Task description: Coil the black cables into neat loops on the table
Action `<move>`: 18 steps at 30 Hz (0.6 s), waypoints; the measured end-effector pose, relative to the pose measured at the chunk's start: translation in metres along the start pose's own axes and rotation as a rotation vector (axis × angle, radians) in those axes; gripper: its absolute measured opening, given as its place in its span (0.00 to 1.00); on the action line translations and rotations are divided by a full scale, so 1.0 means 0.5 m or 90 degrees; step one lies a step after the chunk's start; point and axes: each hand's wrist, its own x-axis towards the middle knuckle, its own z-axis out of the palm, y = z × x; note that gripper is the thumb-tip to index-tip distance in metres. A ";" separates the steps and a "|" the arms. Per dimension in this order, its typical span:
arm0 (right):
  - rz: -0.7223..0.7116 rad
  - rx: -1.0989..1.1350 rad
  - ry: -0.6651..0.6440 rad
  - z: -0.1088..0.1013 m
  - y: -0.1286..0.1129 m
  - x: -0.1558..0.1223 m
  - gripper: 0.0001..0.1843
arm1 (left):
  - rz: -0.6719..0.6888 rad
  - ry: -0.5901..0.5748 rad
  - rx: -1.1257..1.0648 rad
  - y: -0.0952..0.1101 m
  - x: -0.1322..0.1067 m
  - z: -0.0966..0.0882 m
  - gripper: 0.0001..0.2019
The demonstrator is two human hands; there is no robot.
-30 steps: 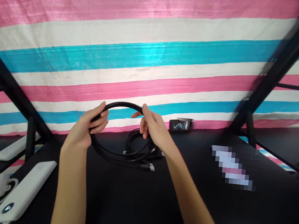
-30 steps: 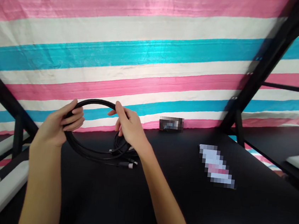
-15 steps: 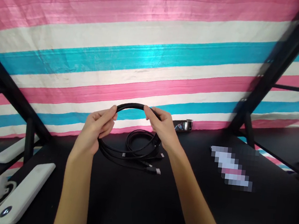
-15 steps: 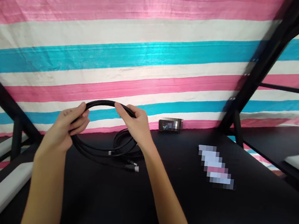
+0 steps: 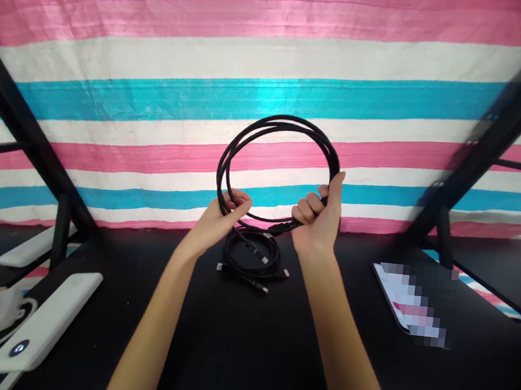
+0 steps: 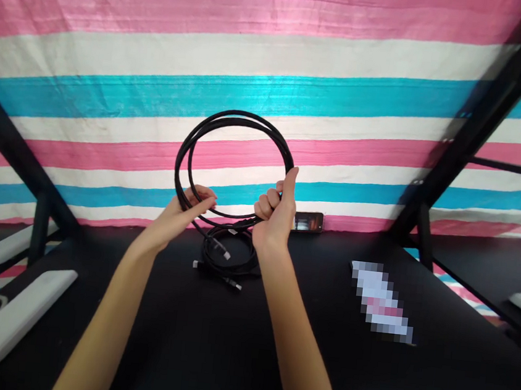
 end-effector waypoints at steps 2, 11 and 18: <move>-0.010 0.023 0.027 0.004 0.006 -0.004 0.31 | -0.053 -0.017 -0.054 -0.012 0.002 0.030 0.10; 0.072 0.057 -0.037 0.020 0.027 -0.011 0.34 | -0.114 0.073 -0.452 -0.005 -0.007 0.074 0.16; 0.213 0.039 -0.177 0.015 0.033 -0.009 0.25 | -0.122 0.176 -0.477 0.016 -0.002 0.010 0.20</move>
